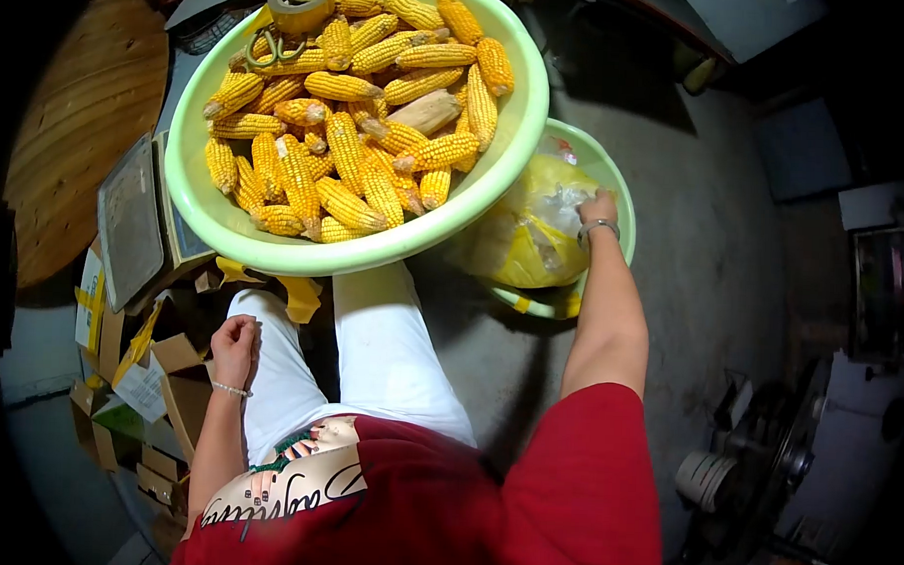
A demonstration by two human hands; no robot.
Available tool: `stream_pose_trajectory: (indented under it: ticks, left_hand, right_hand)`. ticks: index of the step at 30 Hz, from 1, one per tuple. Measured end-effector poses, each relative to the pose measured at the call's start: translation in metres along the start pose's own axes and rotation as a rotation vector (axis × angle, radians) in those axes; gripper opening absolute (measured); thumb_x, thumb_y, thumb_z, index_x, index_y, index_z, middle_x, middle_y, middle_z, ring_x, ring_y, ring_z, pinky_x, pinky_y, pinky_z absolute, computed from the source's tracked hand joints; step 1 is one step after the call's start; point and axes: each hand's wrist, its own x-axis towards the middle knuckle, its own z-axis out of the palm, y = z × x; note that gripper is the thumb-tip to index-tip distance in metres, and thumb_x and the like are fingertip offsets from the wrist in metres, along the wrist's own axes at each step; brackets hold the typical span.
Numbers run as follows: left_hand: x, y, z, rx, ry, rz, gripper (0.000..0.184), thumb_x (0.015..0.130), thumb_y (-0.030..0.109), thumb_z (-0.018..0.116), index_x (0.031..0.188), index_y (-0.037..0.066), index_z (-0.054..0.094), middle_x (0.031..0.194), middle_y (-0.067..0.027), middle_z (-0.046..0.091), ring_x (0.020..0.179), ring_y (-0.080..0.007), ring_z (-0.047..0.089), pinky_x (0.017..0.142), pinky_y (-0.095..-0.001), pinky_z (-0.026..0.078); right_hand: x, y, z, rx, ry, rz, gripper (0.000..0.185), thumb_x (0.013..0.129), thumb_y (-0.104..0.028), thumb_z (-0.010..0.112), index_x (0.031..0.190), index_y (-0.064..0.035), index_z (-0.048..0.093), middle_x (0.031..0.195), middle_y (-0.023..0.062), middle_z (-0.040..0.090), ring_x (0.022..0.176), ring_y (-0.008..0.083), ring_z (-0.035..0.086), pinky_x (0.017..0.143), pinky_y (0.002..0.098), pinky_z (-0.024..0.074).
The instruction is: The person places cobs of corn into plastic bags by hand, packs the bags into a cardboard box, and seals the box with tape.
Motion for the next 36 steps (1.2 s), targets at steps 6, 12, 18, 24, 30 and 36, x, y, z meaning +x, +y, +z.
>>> stream_pose_trajectory:
  ticks: [6, 12, 18, 24, 30, 36]
  left_hand:
    - [0.002, -0.001, 0.001, -0.031, 0.001, -0.007, 0.007, 0.088, 0.0, 0.052, 0.087, -0.001, 0.059, 0.061, 0.0012, 0.051, 0.047, -0.0048, 0.042, 0.042, -0.018, 0.032]
    - [0.005, -0.003, 0.002, -0.039, -0.043, 0.02, 0.007, 0.088, 0.001, 0.051, 0.087, -0.001, 0.058, 0.06, 0.0008, 0.05, 0.045, -0.005, 0.041, 0.039, -0.0191, 0.031]
    - [-0.004, 0.002, 0.001, -0.057, -0.016, 0.051, 0.007, 0.088, 0.003, 0.053, 0.089, 0.0, 0.059, 0.061, 0.0014, 0.051, 0.046, -0.005, 0.043, 0.04, -0.0189, 0.032]
    - [-0.032, 0.022, 0.003, -0.005, 0.133, 0.368, 0.011, 0.088, 0.004, 0.053, 0.097, 0.002, 0.059, 0.067, 0.0011, 0.054, 0.05, -0.0037, 0.044, 0.044, -0.0176, 0.035]
    - [-0.067, 0.128, 0.058, -0.122, -0.256, 0.362, 0.046, 0.085, 0.008, 0.053, 0.129, 0.004, 0.04, 0.113, -0.0151, 0.055, 0.06, -0.0132, 0.06, 0.051, -0.0195, 0.048]
    - [-0.069, 0.171, 0.097, -0.427, -0.753, -0.247, 0.054, 0.093, 0.041, 0.044, 0.137, 0.013, 0.029, 0.122, -0.0143, 0.049, 0.075, -0.027, 0.067, 0.045, -0.0235, 0.051]
  right_hand:
    - [0.011, 0.014, -0.021, 0.714, 0.252, 0.064, 0.026, 0.071, -0.002, 0.063, 0.097, -0.0041, 0.068, 0.088, 0.0111, 0.068, 0.076, 0.0188, 0.065, 0.074, 0.0273, 0.0504]
    - [0.007, 0.001, -0.065, 0.974, 0.436, -0.131, 0.023, 0.08, 0.009, 0.05, 0.094, 0.0023, 0.067, 0.08, 0.008, 0.066, 0.071, 0.0125, 0.061, 0.066, 0.0222, 0.0493]
    - [-0.022, -0.039, -0.116, 1.255, 0.366, -0.244, 0.017, 0.084, 0.003, 0.052, 0.095, 0.0027, 0.066, 0.068, -0.0027, 0.054, 0.056, 0.0032, 0.043, 0.049, 0.0172, 0.0336]
    - [-0.091, -0.124, -0.158, 1.324, 0.122, -0.48, 0.014, 0.088, -0.002, 0.055, 0.096, 0.002, 0.065, 0.067, -0.0045, 0.052, 0.055, 0.002, 0.041, 0.048, 0.017, 0.0315]
    - [-0.193, -0.218, -0.168, 1.14, -0.029, -0.812, 0.014, 0.087, -0.003, 0.056, 0.096, -0.0009, 0.065, 0.069, -0.0048, 0.054, 0.055, 0.0027, 0.043, 0.049, 0.0168, 0.0333]
    - [-0.276, -0.281, -0.155, 0.632, 0.159, -1.761, 0.026, 0.073, 0.007, 0.059, 0.096, -0.0011, 0.063, 0.061, 0.0058, 0.055, 0.047, 0.0171, 0.051, 0.043, 0.0282, 0.0392]
